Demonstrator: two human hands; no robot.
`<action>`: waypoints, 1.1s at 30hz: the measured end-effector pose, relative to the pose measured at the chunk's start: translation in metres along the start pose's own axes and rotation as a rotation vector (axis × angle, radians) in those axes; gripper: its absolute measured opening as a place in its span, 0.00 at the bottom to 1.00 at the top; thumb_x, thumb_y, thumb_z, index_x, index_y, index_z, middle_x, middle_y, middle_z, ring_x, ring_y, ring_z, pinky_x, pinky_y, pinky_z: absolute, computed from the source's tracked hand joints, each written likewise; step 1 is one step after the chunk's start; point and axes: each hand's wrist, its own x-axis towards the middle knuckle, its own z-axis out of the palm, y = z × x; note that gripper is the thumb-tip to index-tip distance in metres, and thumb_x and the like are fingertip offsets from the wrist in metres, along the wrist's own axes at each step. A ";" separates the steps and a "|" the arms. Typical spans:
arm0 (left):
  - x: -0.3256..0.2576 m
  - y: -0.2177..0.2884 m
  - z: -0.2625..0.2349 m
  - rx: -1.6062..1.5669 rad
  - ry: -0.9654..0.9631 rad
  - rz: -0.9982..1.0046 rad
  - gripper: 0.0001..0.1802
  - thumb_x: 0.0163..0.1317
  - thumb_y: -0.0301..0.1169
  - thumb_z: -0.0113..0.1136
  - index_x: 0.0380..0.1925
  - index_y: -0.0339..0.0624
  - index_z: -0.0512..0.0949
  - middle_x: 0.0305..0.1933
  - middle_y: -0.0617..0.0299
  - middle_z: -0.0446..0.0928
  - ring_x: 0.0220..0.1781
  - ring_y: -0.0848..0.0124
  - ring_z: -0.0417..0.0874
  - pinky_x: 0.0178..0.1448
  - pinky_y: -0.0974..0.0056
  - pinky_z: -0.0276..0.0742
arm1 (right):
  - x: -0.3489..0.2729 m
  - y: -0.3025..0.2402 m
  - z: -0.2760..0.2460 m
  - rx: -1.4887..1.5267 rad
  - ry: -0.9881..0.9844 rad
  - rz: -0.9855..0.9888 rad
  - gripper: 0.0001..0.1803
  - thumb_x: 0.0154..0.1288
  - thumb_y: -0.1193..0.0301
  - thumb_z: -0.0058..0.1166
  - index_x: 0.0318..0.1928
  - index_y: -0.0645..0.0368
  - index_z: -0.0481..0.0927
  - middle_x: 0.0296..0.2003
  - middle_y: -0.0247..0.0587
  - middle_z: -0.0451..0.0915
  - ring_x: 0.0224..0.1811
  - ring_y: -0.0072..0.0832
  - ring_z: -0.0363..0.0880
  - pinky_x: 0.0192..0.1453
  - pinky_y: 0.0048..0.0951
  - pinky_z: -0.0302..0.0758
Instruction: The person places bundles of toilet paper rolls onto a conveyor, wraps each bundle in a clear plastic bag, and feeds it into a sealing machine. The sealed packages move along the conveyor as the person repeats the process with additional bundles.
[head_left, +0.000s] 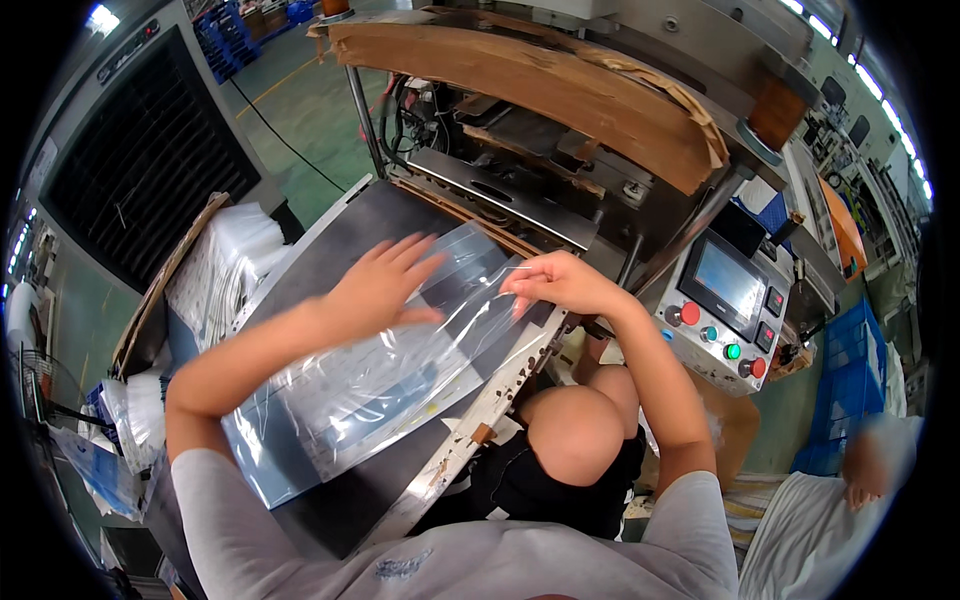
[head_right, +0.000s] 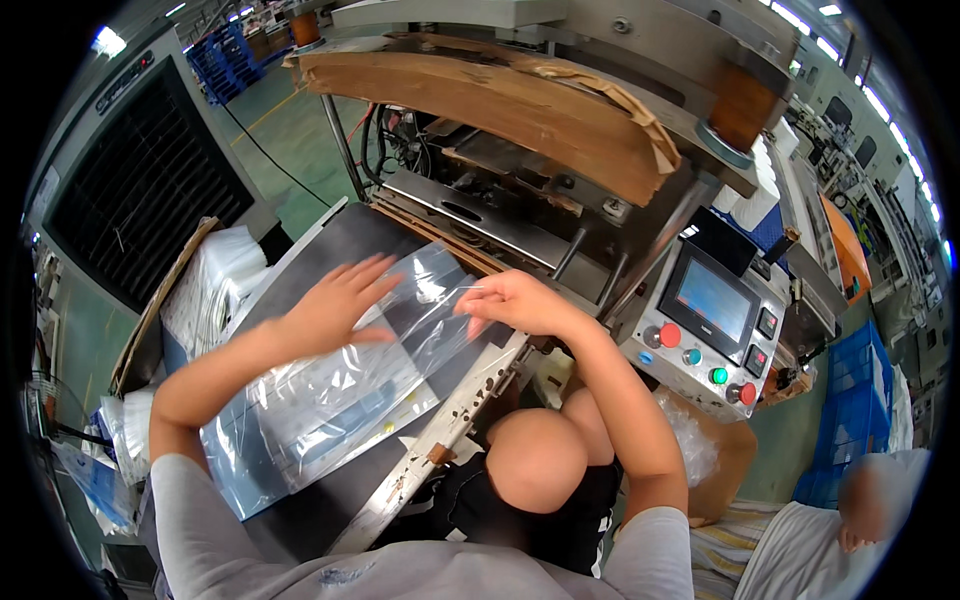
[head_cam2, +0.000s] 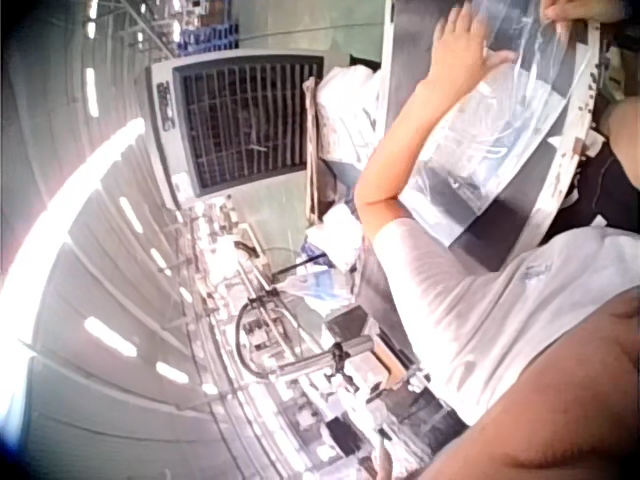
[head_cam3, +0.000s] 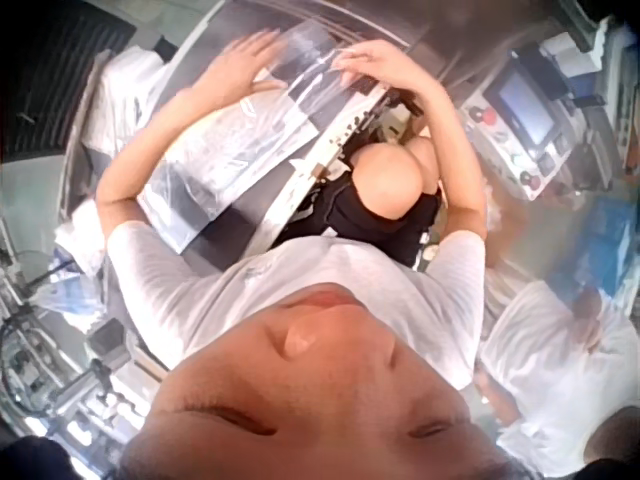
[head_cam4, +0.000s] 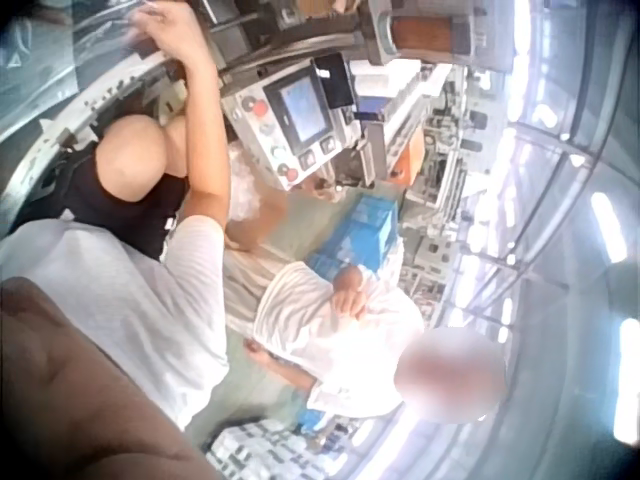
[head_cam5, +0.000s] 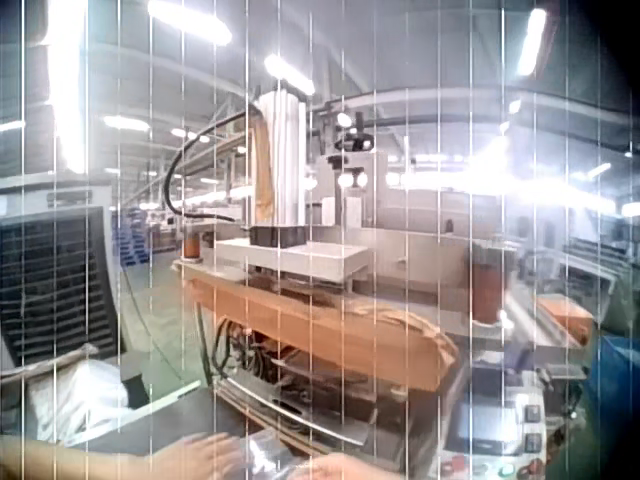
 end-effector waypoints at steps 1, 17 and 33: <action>0.026 -0.013 0.008 -0.033 0.308 0.231 0.42 0.53 0.59 0.56 0.59 0.40 0.65 0.60 0.50 0.68 0.67 0.53 0.62 0.64 0.51 0.63 | 0.006 -0.007 0.003 0.011 -0.065 -0.002 0.13 0.68 0.68 0.49 0.45 0.66 0.77 0.31 0.38 0.82 0.36 0.19 0.80 0.44 0.20 0.73; 0.141 -0.176 -0.030 -0.855 -0.269 -0.086 0.22 0.64 0.48 0.54 0.21 0.42 0.75 0.22 0.70 0.71 0.27 0.79 0.70 0.37 0.71 0.65 | -0.017 0.004 -0.052 -0.026 0.305 -0.279 0.15 0.65 0.67 0.51 0.25 0.65 0.80 0.33 0.41 0.80 0.37 0.25 0.77 0.46 0.27 0.72; 0.307 -0.235 0.009 -0.456 0.622 -0.114 0.13 0.62 0.40 0.50 0.27 0.43 0.75 0.28 0.62 0.75 0.31 0.68 0.76 0.38 0.62 0.70 | 0.122 0.074 -0.169 0.155 1.618 -0.859 0.15 0.61 0.66 0.55 0.46 0.62 0.76 0.43 0.32 0.75 0.43 0.23 0.72 0.49 0.25 0.69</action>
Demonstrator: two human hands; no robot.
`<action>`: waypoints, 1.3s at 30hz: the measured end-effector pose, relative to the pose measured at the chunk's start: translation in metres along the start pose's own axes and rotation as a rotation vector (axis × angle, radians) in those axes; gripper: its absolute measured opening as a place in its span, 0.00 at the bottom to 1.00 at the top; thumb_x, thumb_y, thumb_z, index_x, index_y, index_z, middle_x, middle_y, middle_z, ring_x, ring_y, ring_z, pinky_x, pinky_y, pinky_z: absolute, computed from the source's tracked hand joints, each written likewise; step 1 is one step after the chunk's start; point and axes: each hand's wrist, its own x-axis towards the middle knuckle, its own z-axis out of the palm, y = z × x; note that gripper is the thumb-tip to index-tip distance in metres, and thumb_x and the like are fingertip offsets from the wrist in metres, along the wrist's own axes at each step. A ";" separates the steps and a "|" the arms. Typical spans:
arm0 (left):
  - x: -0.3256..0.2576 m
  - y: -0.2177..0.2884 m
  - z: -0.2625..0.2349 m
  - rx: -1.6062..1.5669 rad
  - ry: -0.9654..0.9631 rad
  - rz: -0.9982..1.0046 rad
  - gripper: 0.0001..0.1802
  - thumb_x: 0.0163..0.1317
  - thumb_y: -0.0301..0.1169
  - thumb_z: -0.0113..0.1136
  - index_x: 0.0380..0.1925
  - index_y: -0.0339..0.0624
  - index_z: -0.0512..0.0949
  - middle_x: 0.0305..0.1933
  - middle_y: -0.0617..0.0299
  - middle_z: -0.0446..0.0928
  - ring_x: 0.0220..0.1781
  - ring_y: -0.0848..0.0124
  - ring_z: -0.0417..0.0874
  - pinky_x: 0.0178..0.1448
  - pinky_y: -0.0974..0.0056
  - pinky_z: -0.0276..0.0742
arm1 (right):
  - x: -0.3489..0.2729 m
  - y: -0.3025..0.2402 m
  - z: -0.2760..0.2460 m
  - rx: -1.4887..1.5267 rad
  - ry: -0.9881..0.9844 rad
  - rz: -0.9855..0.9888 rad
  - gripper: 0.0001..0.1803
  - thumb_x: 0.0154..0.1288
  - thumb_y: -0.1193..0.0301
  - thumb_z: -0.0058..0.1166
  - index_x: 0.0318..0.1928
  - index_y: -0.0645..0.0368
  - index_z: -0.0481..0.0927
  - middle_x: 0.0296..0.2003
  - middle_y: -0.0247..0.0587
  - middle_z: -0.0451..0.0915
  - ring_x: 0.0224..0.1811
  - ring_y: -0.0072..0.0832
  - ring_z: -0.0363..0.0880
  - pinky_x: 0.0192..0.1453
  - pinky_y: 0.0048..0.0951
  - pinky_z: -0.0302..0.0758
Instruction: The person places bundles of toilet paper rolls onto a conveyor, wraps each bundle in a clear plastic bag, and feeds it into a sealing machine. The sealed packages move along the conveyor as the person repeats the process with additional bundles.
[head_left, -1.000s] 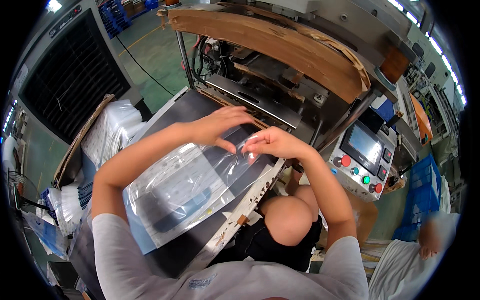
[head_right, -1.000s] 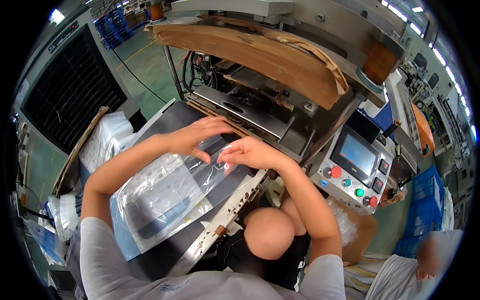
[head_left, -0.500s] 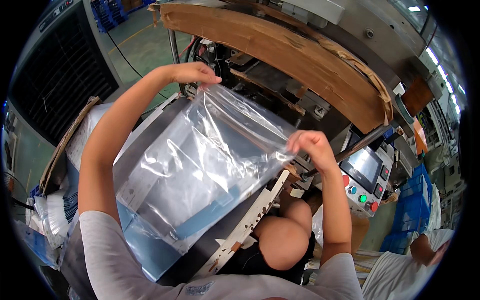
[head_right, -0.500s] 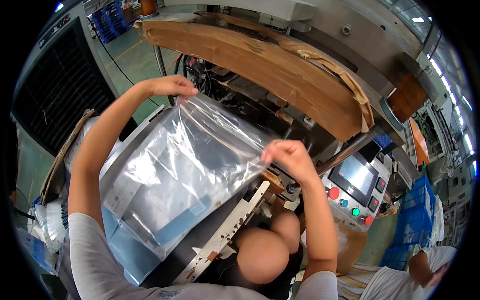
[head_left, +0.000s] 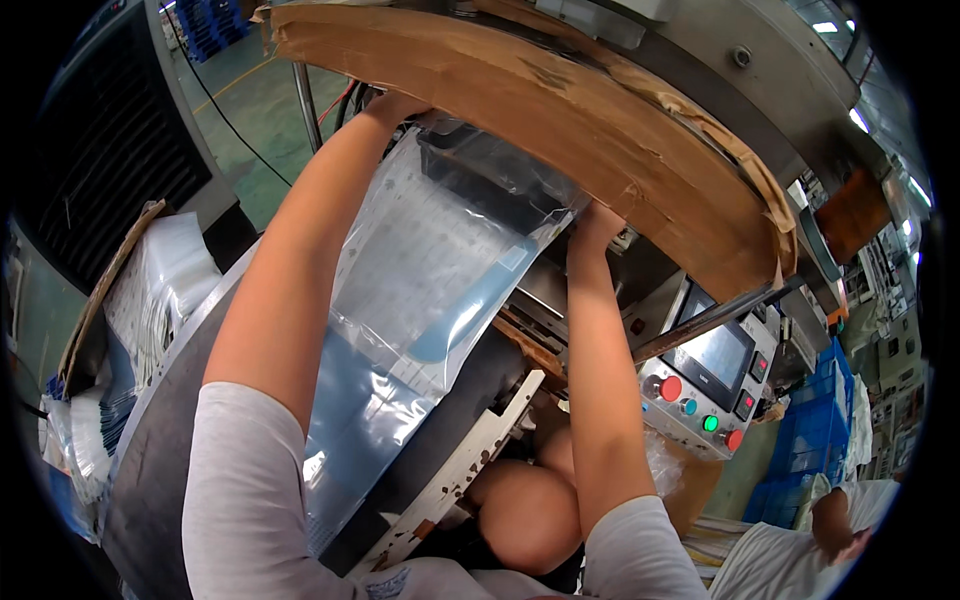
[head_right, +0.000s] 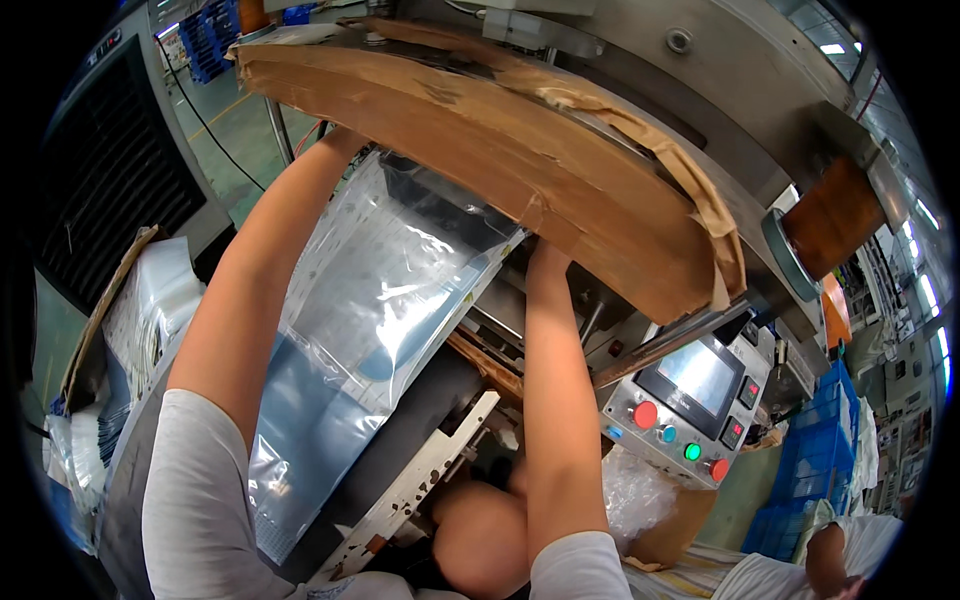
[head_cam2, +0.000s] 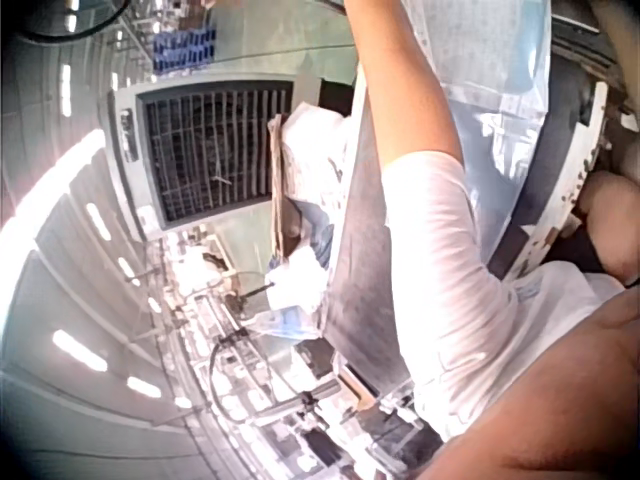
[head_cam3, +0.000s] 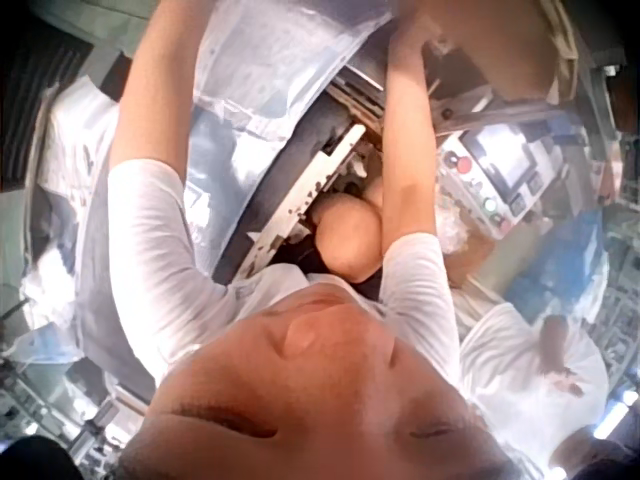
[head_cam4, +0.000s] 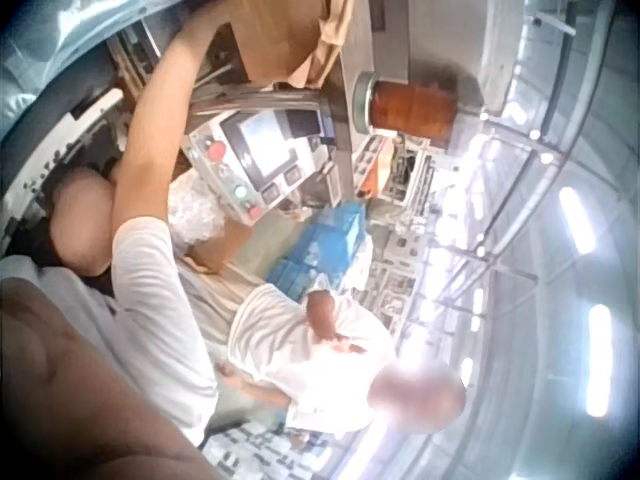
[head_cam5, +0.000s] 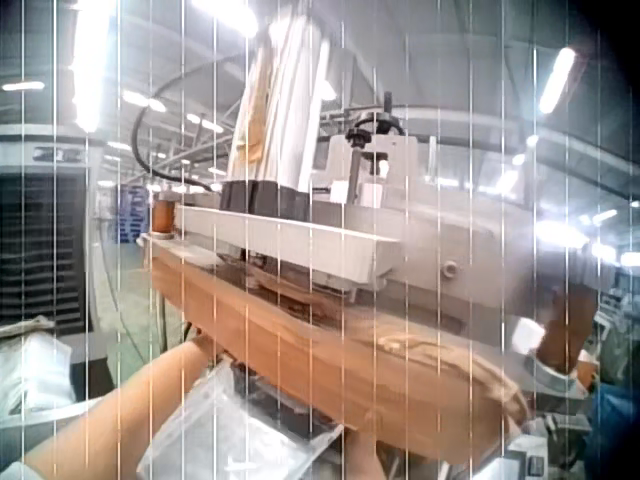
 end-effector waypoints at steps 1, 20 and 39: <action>0.004 -0.002 -0.003 0.046 0.060 0.028 0.12 0.62 0.39 0.50 0.28 0.43 0.75 0.29 0.62 0.75 0.32 0.67 0.76 0.39 0.61 0.70 | 0.000 -0.001 -0.002 -0.031 0.022 0.107 0.16 0.62 0.67 0.55 0.47 0.63 0.75 0.45 0.33 0.75 0.45 0.24 0.72 0.50 0.26 0.69; -0.006 0.030 -0.001 0.387 0.030 0.060 0.23 0.61 0.38 0.54 0.56 0.43 0.69 0.62 0.53 0.65 0.64 0.60 0.63 0.65 0.59 0.58 | 0.019 -0.010 -0.009 -0.664 -0.361 -0.506 0.18 0.65 0.66 0.51 0.51 0.63 0.72 0.43 0.39 0.77 0.46 0.31 0.74 0.49 0.32 0.71; -0.260 0.165 0.037 0.443 -0.290 -0.126 0.40 0.63 0.61 0.37 0.70 0.56 0.46 0.74 0.47 0.37 0.74 0.44 0.36 0.69 0.33 0.35 | -0.180 -0.138 -0.228 -0.161 -0.406 0.682 0.19 0.69 0.67 0.47 0.56 0.61 0.71 0.40 0.34 0.77 0.35 0.17 0.71 0.39 0.17 0.65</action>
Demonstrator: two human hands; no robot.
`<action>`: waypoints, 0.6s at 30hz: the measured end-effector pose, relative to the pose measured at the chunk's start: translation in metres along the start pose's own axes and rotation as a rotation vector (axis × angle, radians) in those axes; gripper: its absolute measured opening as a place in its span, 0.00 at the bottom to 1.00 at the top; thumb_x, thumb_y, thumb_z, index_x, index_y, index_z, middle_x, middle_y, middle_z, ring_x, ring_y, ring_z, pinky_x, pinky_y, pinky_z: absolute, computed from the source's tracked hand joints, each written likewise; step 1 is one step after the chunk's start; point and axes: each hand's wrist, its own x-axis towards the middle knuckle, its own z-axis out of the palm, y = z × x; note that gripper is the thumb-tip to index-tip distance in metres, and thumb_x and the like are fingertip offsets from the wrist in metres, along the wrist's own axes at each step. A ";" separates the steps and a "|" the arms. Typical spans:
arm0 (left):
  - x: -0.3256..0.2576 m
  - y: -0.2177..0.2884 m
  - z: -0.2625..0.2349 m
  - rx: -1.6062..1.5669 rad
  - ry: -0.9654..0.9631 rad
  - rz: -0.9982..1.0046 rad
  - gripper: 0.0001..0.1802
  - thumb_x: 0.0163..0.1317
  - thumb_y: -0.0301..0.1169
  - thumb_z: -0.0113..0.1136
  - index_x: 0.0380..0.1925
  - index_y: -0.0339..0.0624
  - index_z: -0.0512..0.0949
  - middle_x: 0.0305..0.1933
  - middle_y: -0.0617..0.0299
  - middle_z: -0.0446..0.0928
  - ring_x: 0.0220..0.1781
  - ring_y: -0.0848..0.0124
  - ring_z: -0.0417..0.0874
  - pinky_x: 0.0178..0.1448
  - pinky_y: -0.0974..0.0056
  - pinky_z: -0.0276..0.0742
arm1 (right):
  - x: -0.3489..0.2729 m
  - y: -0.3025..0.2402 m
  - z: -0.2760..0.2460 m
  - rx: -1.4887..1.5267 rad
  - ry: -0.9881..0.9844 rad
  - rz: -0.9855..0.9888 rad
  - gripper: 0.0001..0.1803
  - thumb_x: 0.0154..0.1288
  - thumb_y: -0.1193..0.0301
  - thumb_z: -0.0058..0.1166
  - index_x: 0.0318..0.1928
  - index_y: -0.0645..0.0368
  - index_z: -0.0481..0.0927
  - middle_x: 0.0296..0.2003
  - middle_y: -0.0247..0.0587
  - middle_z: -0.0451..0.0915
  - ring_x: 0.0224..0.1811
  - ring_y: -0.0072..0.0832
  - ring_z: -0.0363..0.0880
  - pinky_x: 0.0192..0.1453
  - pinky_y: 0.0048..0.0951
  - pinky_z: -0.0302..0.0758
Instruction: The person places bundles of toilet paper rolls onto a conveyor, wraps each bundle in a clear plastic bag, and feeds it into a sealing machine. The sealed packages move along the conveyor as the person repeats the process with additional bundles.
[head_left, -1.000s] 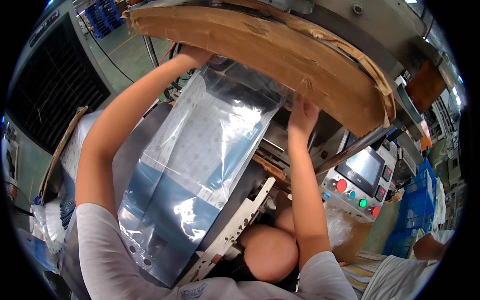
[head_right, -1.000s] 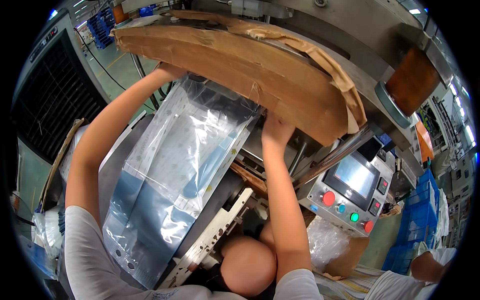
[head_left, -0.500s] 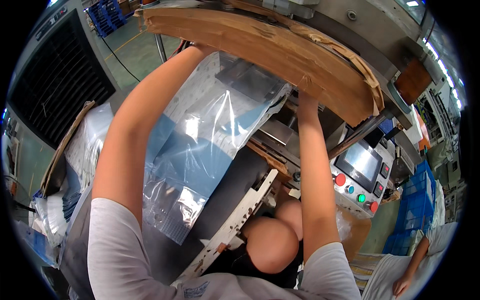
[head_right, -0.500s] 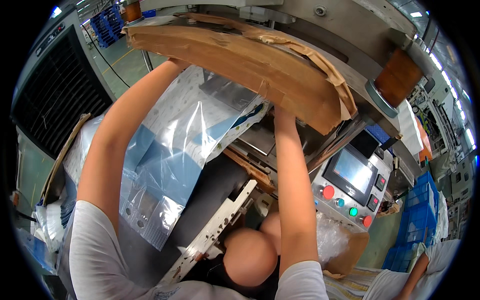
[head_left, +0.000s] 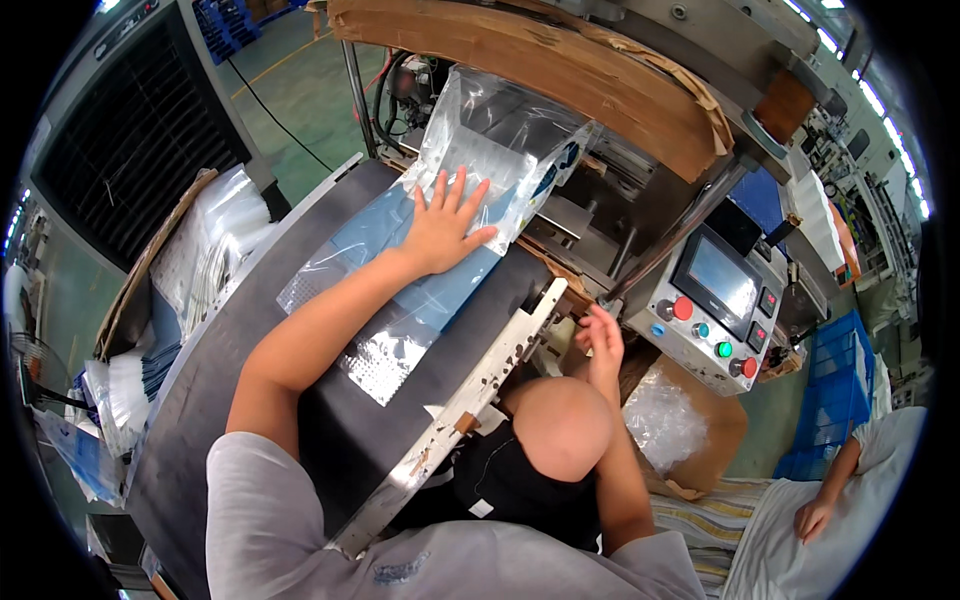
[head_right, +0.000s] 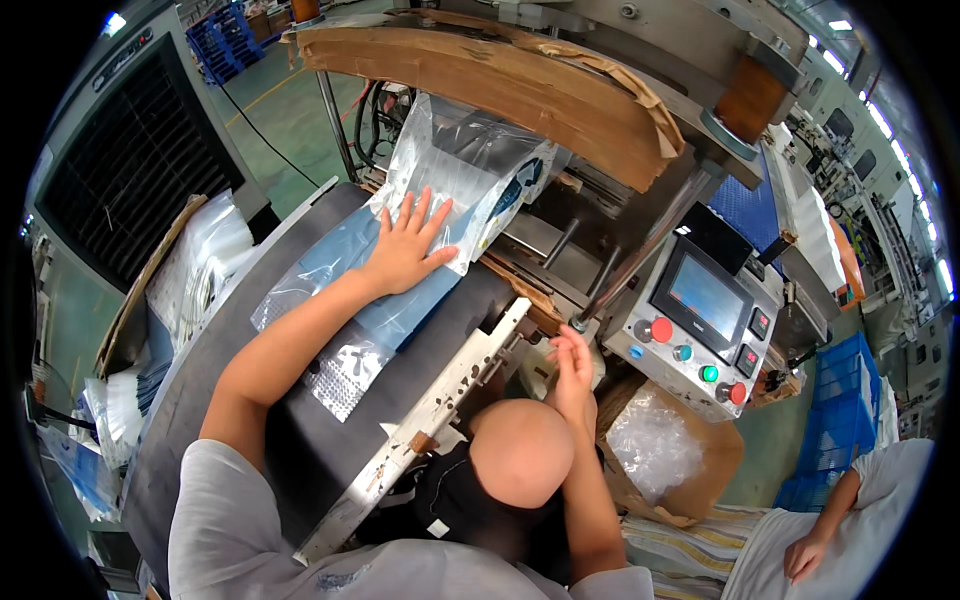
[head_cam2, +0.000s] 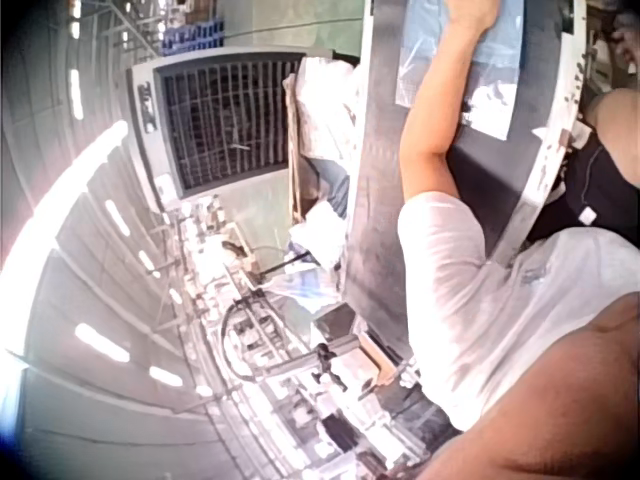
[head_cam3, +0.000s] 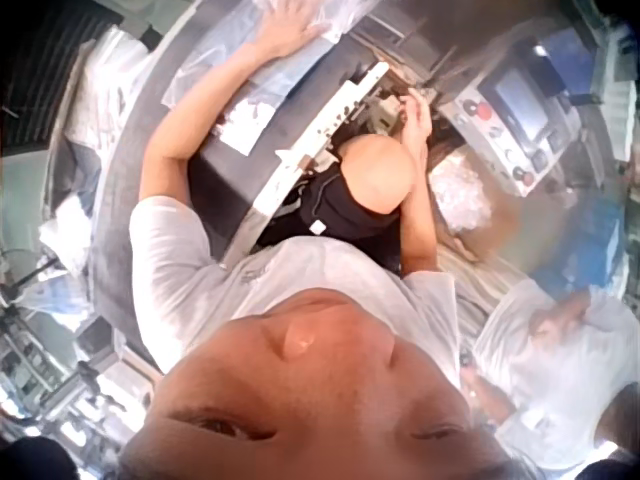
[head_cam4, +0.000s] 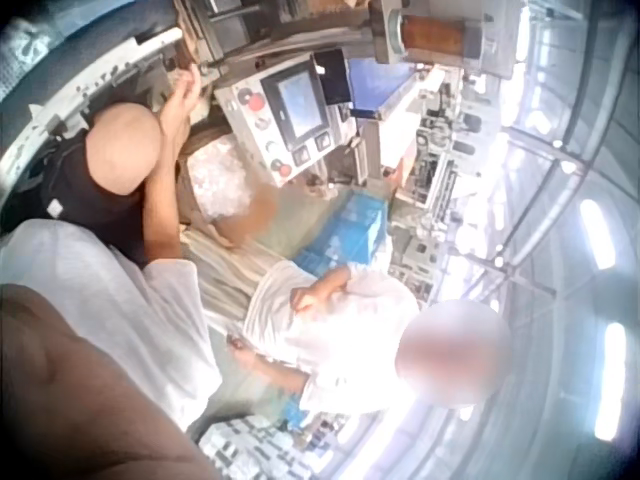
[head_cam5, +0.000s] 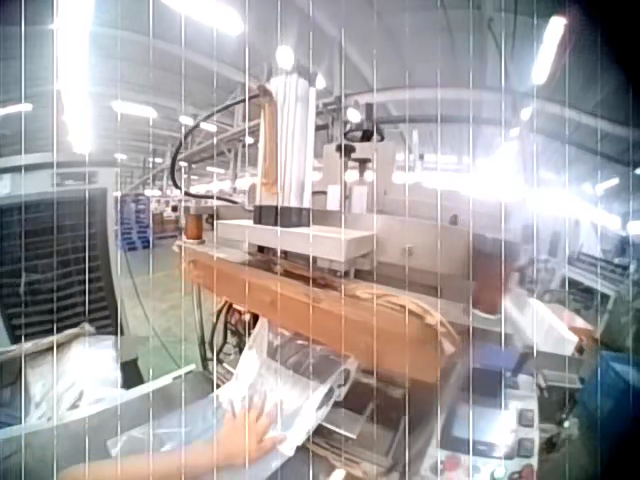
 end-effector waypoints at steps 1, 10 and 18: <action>0.001 -0.001 -0.001 -0.004 -0.007 -0.007 0.40 0.63 0.61 0.37 0.70 0.56 0.46 0.74 0.47 0.38 0.74 0.45 0.36 0.69 0.34 0.35 | -0.005 0.004 0.000 0.040 0.028 0.046 0.18 0.68 0.67 0.48 0.56 0.62 0.71 0.39 0.34 0.76 0.34 0.17 0.71 0.40 0.17 0.65; -0.003 -0.002 -0.005 0.012 -0.015 -0.017 0.37 0.64 0.58 0.39 0.70 0.59 0.48 0.74 0.49 0.38 0.75 0.48 0.38 0.70 0.38 0.36 | -0.007 0.046 -0.018 -0.186 -0.130 0.032 0.15 0.69 0.70 0.47 0.53 0.63 0.72 0.35 0.33 0.76 0.32 0.16 0.72 0.39 0.18 0.71; -0.002 0.000 -0.006 0.006 -0.013 -0.013 0.37 0.64 0.58 0.40 0.70 0.59 0.48 0.74 0.50 0.38 0.75 0.48 0.39 0.70 0.36 0.37 | -0.005 0.057 -0.020 -0.273 -0.287 0.131 0.11 0.68 0.71 0.47 0.47 0.62 0.77 0.31 0.34 0.78 0.30 0.17 0.74 0.36 0.20 0.73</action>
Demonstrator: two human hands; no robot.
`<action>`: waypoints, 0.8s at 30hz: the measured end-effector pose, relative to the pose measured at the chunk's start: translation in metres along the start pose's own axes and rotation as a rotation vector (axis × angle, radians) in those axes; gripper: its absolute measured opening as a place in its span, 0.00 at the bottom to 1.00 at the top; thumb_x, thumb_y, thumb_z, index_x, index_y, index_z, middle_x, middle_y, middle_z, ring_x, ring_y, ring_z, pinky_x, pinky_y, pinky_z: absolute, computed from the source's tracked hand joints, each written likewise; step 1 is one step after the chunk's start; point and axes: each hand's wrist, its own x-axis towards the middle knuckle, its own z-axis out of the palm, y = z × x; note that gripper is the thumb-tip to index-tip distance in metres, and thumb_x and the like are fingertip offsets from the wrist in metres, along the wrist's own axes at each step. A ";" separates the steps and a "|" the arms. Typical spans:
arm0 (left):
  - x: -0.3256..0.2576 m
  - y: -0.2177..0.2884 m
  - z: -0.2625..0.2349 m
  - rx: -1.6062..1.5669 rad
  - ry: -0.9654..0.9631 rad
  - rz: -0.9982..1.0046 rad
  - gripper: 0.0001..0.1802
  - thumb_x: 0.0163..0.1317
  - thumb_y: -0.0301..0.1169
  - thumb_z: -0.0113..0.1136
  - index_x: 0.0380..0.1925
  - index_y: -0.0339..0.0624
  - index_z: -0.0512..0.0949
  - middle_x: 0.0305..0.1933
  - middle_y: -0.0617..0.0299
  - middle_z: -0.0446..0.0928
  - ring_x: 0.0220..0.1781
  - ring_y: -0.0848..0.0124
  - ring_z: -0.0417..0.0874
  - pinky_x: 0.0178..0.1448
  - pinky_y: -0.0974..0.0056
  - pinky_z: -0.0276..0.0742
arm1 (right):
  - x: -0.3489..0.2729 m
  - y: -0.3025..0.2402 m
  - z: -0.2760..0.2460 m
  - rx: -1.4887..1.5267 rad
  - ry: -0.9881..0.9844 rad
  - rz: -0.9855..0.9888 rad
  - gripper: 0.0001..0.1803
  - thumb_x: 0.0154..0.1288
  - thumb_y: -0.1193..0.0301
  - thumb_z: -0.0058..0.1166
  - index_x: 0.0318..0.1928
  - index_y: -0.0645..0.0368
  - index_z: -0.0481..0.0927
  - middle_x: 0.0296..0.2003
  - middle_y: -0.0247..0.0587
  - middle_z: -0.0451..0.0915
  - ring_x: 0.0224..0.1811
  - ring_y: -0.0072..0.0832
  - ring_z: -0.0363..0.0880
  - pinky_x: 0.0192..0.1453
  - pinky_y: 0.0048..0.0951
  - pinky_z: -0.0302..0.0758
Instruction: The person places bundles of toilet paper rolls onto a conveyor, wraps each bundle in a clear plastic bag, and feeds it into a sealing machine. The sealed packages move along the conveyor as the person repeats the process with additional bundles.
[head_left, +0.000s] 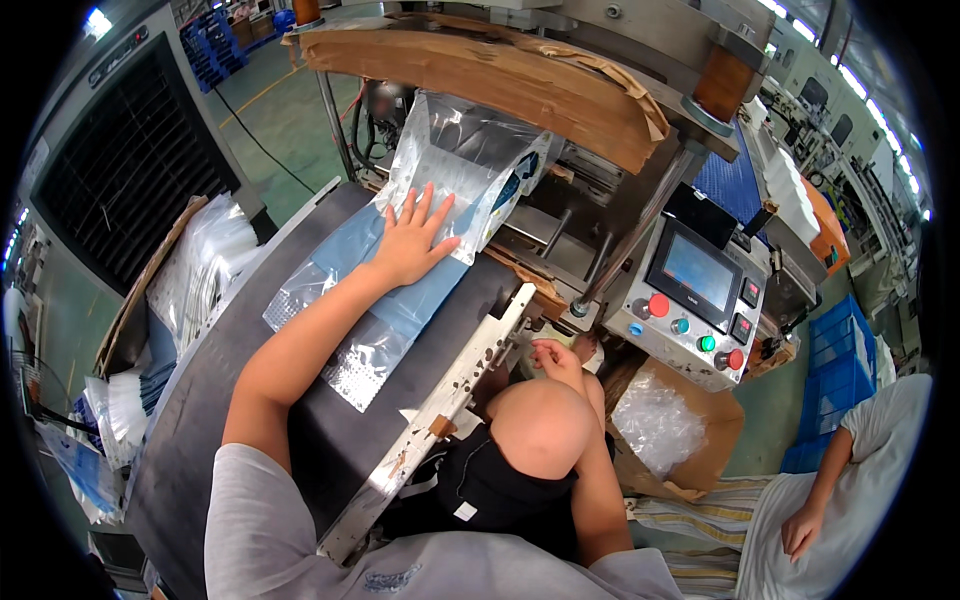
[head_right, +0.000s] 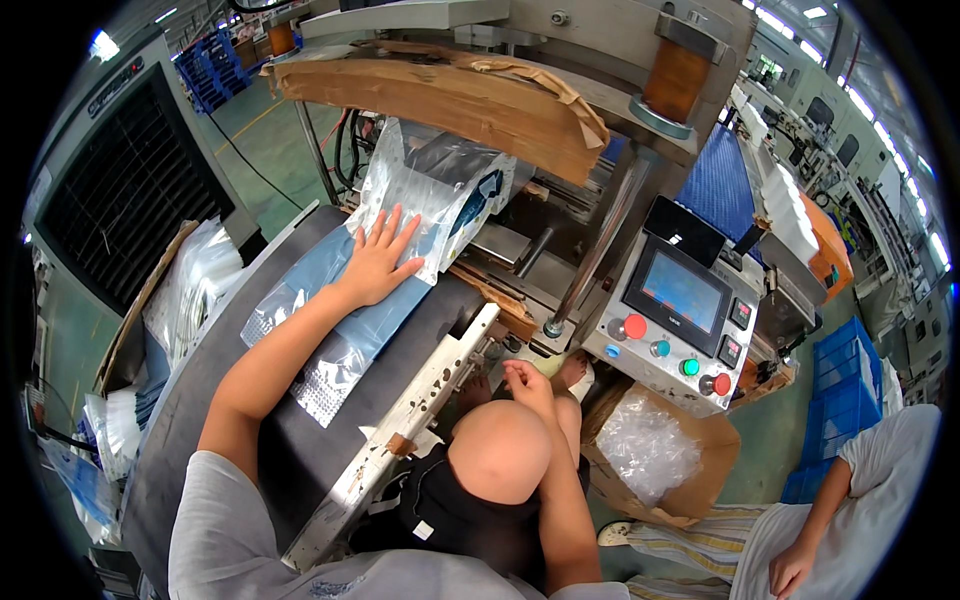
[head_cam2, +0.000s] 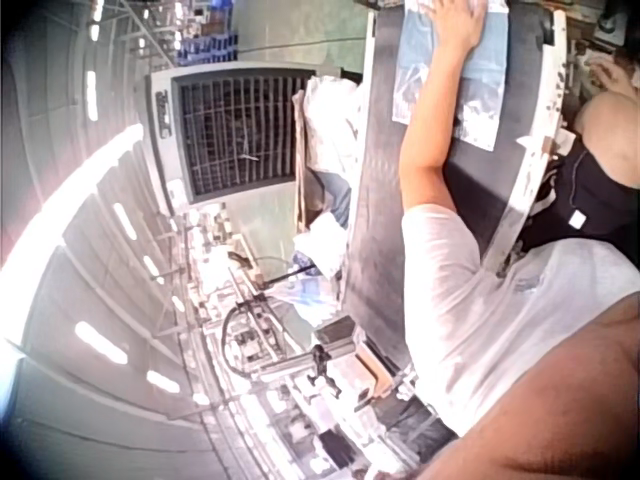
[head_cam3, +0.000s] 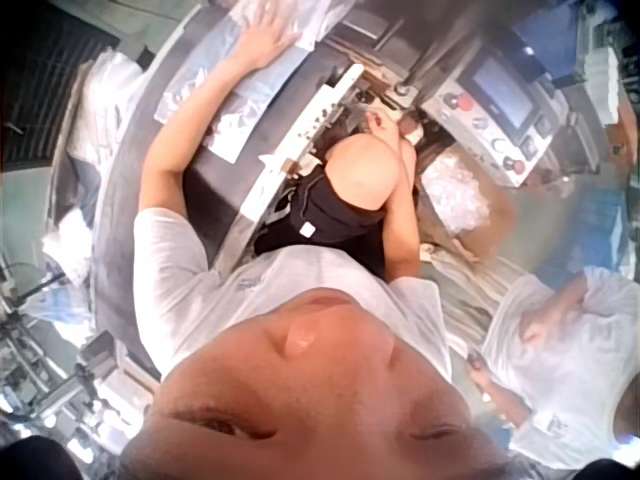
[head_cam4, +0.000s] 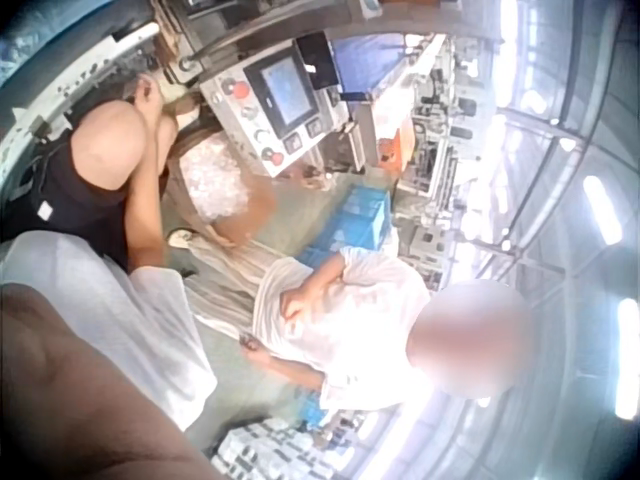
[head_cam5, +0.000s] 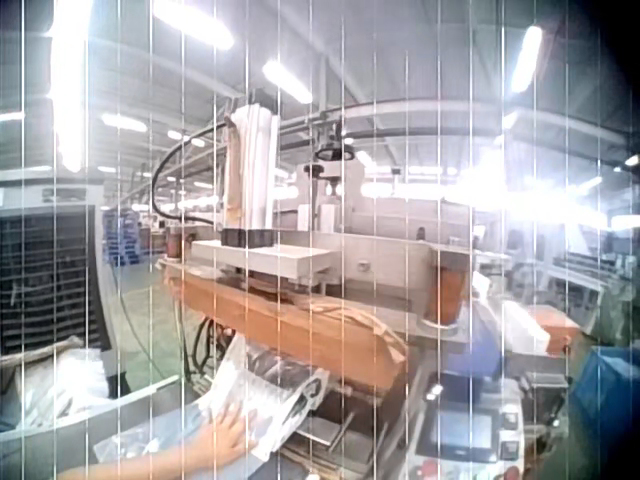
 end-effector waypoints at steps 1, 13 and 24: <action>0.001 0.001 0.000 0.004 0.003 -0.001 0.37 0.64 0.58 0.40 0.70 0.59 0.47 0.74 0.50 0.39 0.75 0.48 0.39 0.70 0.36 0.37 | 0.001 0.001 0.000 0.011 -0.010 -0.007 0.11 0.68 0.71 0.47 0.47 0.62 0.77 0.31 0.34 0.78 0.30 0.17 0.74 0.36 0.19 0.73; 0.000 0.000 0.000 0.067 0.001 -0.014 0.36 0.65 0.57 0.40 0.70 0.60 0.48 0.74 0.50 0.39 0.75 0.48 0.39 0.70 0.38 0.38 | 0.000 0.002 -0.002 0.042 -0.065 0.049 0.12 0.68 0.71 0.48 0.48 0.63 0.76 0.31 0.33 0.78 0.29 0.16 0.73 0.35 0.18 0.71; 0.000 -0.001 0.001 0.061 0.010 -0.003 0.36 0.65 0.57 0.40 0.69 0.60 0.48 0.74 0.49 0.40 0.75 0.48 0.39 0.69 0.36 0.40 | 0.001 0.005 -0.003 0.034 -0.071 0.045 0.11 0.67 0.72 0.48 0.47 0.62 0.77 0.31 0.33 0.78 0.29 0.16 0.72 0.35 0.17 0.71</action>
